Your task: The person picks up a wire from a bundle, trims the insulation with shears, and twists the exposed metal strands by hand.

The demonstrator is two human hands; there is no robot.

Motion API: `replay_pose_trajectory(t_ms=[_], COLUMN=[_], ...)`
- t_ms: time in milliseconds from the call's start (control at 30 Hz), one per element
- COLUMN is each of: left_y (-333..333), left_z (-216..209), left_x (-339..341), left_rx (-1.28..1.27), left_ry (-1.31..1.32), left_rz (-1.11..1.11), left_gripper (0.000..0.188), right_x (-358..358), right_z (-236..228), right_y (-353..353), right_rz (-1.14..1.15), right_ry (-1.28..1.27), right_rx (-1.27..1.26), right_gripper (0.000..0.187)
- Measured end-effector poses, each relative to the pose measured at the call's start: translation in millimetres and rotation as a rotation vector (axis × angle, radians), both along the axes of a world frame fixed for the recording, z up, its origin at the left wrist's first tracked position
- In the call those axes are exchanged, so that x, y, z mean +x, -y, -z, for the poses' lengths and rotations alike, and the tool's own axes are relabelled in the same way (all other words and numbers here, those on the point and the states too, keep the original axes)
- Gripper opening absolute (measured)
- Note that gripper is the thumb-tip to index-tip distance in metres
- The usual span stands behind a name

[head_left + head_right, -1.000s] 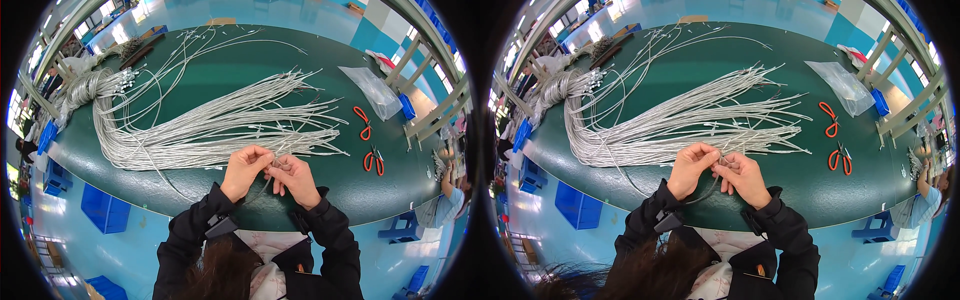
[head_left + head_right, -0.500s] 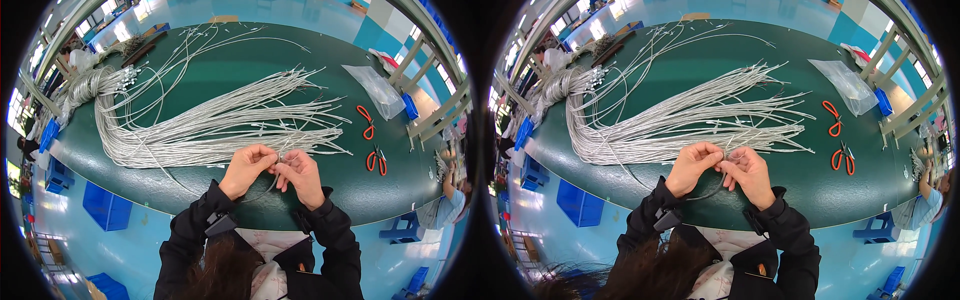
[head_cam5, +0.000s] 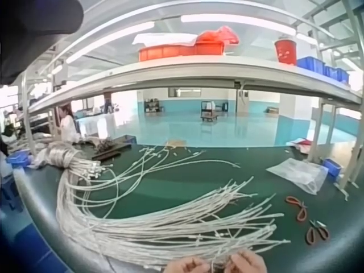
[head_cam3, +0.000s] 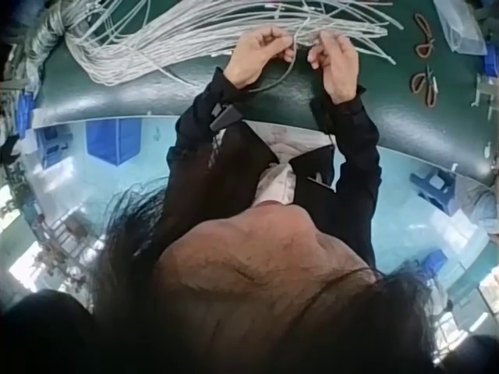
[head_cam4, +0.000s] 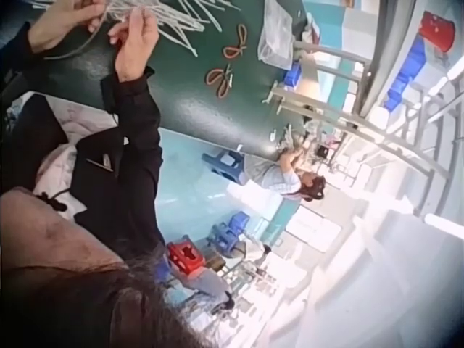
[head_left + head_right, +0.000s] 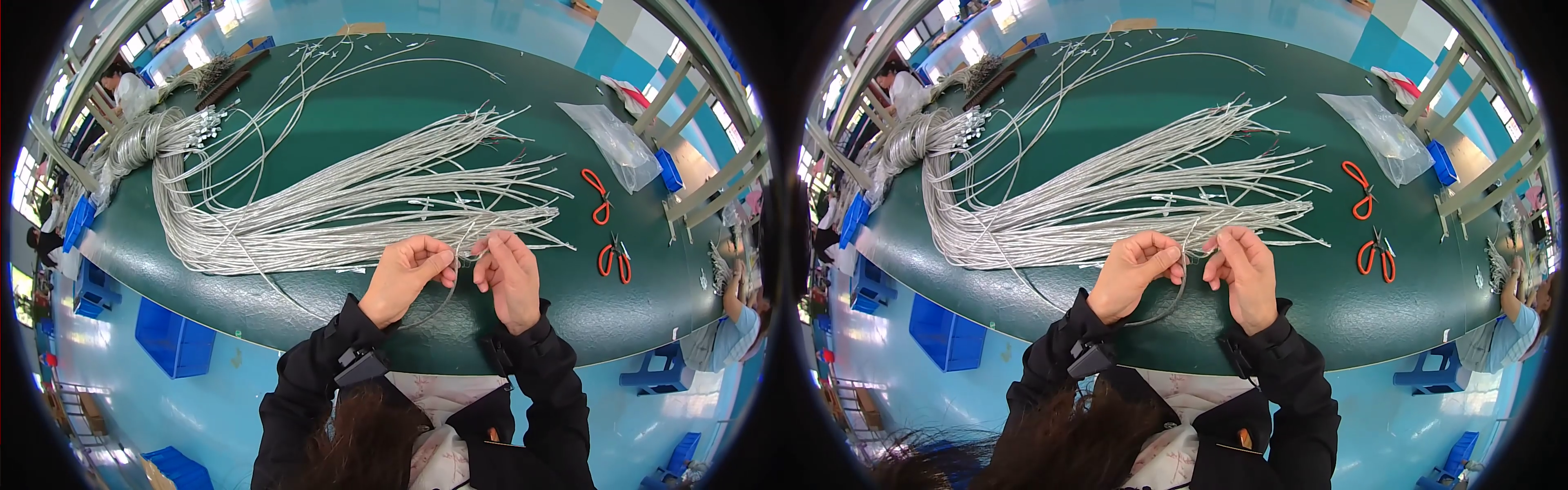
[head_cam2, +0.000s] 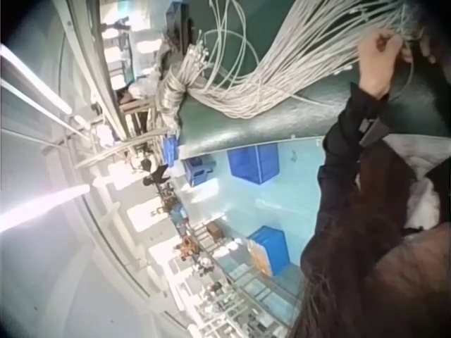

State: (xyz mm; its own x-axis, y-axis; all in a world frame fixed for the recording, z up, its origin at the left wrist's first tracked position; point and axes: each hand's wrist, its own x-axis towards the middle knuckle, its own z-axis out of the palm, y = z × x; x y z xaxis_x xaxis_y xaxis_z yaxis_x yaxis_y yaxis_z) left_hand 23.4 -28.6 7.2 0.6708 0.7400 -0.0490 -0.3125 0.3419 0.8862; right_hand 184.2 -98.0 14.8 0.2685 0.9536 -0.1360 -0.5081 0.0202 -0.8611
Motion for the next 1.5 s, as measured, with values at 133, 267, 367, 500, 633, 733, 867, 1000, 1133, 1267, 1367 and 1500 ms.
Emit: replay_pose_trajectory(t_ms=[133,267,367,500,633,733,867,1000,1133,1267,1367,1500], left_y=[0,2,1,1,0,-1,-1,1,1,-2,-6,-6], left_z=[0,-1,0,0,0,2,3,-3,-4,-1,0,3], left_x=[0,2,3,2,1,1,0,2,3,-2,-3,-3], left_rx=[-0.01,0.007,0.012,-0.009,-0.034,-0.011,0.069,0.115,0.156,0.164,0.061,-0.082], left_ry=[-0.009,-0.032,-0.038,-0.037,-0.014,-0.011,-0.039,-0.074,-0.113,-0.128,-0.067,0.003], left_rz=[0.051,0.041,0.029,0.024,0.003,-0.017,-0.033,-0.045,-0.074,-0.047,-0.008,0.052], left_gripper=[0.013,0.013,0.013,0.012,0.012,0.011,0.011,0.011,0.012,0.012,0.011,0.011], right_x=[-4,-1,1,7,2,0,0,-5,-8,-8,-8,-4], right_z=[-1,6,7,9,-4,-6,3,4,4,3,-2,0], right_y=[1,3,2,0,-1,2,3,3,7,10,12,8], right_rz=[-0.038,-0.138,-0.069,0.082,0.111,-0.306,-0.3,-0.27,-0.258,-0.27,-0.297,-0.332], right_ry=[0.168,0.246,0.172,0.034,0.029,0.188,0.23,0.237,0.336,0.387,0.334,0.207], right_rx=[0.052,0.04,0.014,0.044,0.036,-0.054,-0.019,0.018,0.022,0.034,0.009,0.02], right_gripper=[0.012,0.013,0.013,0.011,0.01,0.011,0.015,0.012,0.011,0.011,0.01,0.011])
